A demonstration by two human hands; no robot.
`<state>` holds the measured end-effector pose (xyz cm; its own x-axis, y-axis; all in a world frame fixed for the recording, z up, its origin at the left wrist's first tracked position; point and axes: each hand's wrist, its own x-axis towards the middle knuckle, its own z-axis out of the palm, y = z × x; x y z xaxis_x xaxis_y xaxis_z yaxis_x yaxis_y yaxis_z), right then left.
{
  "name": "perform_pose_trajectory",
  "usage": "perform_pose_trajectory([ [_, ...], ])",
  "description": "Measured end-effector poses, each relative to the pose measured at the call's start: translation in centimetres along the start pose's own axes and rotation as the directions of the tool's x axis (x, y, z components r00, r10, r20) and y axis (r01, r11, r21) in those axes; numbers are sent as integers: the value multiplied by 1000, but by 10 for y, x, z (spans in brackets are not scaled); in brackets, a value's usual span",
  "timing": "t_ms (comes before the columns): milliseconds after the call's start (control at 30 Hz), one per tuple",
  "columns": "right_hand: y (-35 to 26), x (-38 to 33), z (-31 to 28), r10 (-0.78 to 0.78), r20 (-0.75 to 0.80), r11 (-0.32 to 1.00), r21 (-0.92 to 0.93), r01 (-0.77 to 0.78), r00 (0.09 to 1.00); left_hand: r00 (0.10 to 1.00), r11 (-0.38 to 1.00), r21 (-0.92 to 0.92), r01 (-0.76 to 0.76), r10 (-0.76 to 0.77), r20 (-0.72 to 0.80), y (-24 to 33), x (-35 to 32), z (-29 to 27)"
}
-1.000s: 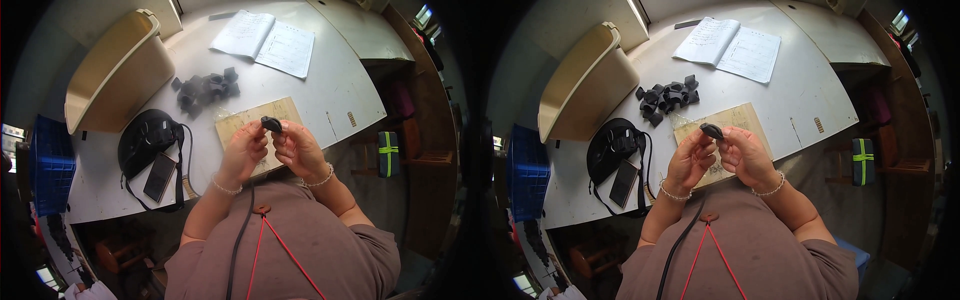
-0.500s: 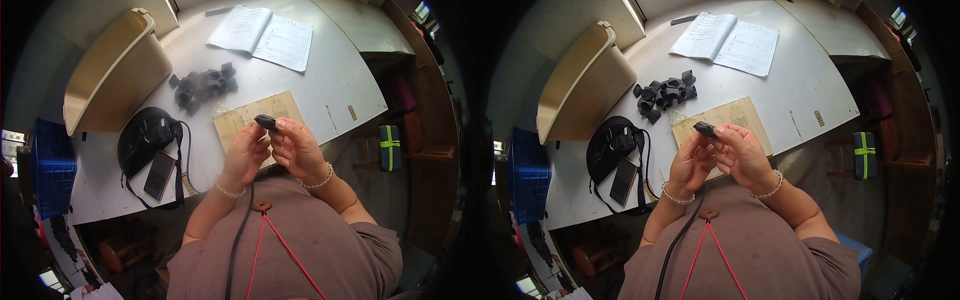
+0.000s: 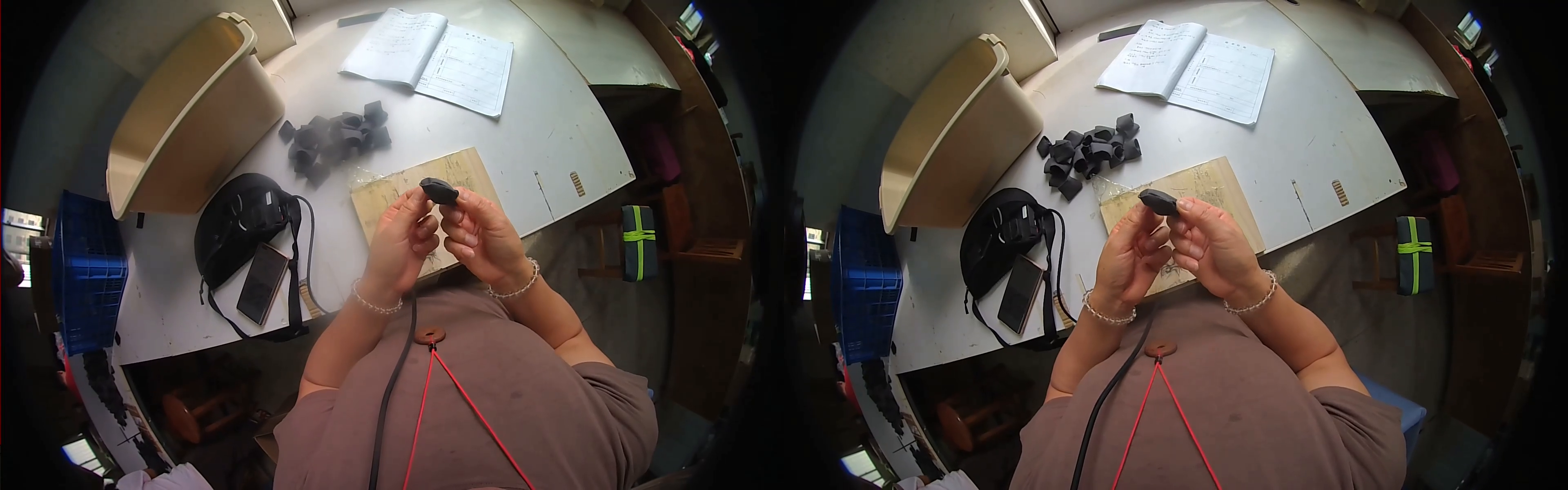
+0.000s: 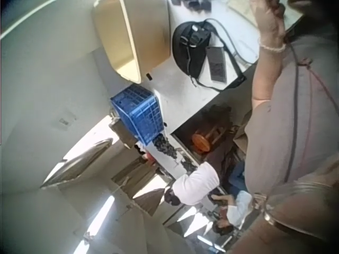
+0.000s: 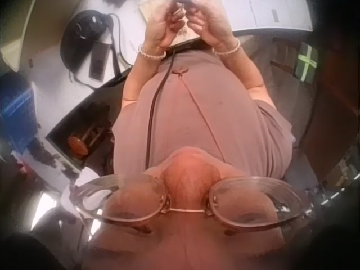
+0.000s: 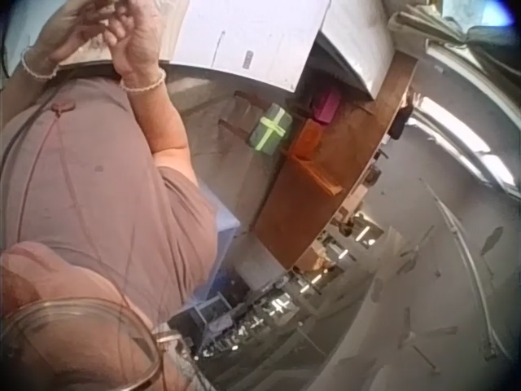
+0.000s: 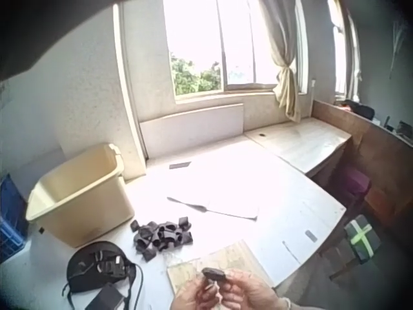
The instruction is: The recorder is inspecting and assembling small black plastic components at a desk with an assistant.
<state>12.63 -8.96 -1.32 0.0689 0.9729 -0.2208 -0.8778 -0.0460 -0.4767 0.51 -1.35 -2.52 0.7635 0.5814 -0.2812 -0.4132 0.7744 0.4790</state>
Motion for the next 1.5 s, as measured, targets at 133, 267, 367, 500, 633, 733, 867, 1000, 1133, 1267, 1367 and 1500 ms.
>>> perform_pose_trajectory([
  [133,-3,-2,1,-10,33,1000,4,9,999,997,995,76,-66,62,43,2,-5,6],
  [267,2,2,-7,22,-68,1000,-3,-22,997,996,992,98,-75,70,53,1,0,5],
  [367,0,-2,-4,21,-31,1000,0,-21,999,995,987,124,-98,94,37,1,-1,6],
  [500,-3,1,-1,-23,15,998,-53,24,1000,995,996,41,-81,78,59,1,2,1],
  [633,0,2,1,-29,-21,994,-104,27,999,998,998,38,-53,51,41,-1,-2,-2],
  [733,-2,3,2,-38,-25,994,-104,35,999,995,995,48,-82,80,53,-3,2,-2],
  [867,-4,-1,4,-55,16,994,-89,56,998,990,985,113,-133,128,52,-4,-3,4],
  [1000,0,2,-3,-41,-42,995,-92,37,998,989,977,157,-142,134,57,-7,-3,0],
  [1133,0,3,-3,-43,-34,992,-119,39,998,989,977,155,-145,142,31,-3,5,0],
  [1267,0,3,0,-64,-45,992,-114,58,997,986,980,131,-151,140,87,-4,2,-3],
  [1367,0,5,-4,-85,-36,994,-70,82,996,987,976,158,-152,143,69,-2,6,-2],
  [1500,-7,-11,16,-156,19,972,-174,157,988,954,918,273,-287,249,166,-1,-11,9],
])
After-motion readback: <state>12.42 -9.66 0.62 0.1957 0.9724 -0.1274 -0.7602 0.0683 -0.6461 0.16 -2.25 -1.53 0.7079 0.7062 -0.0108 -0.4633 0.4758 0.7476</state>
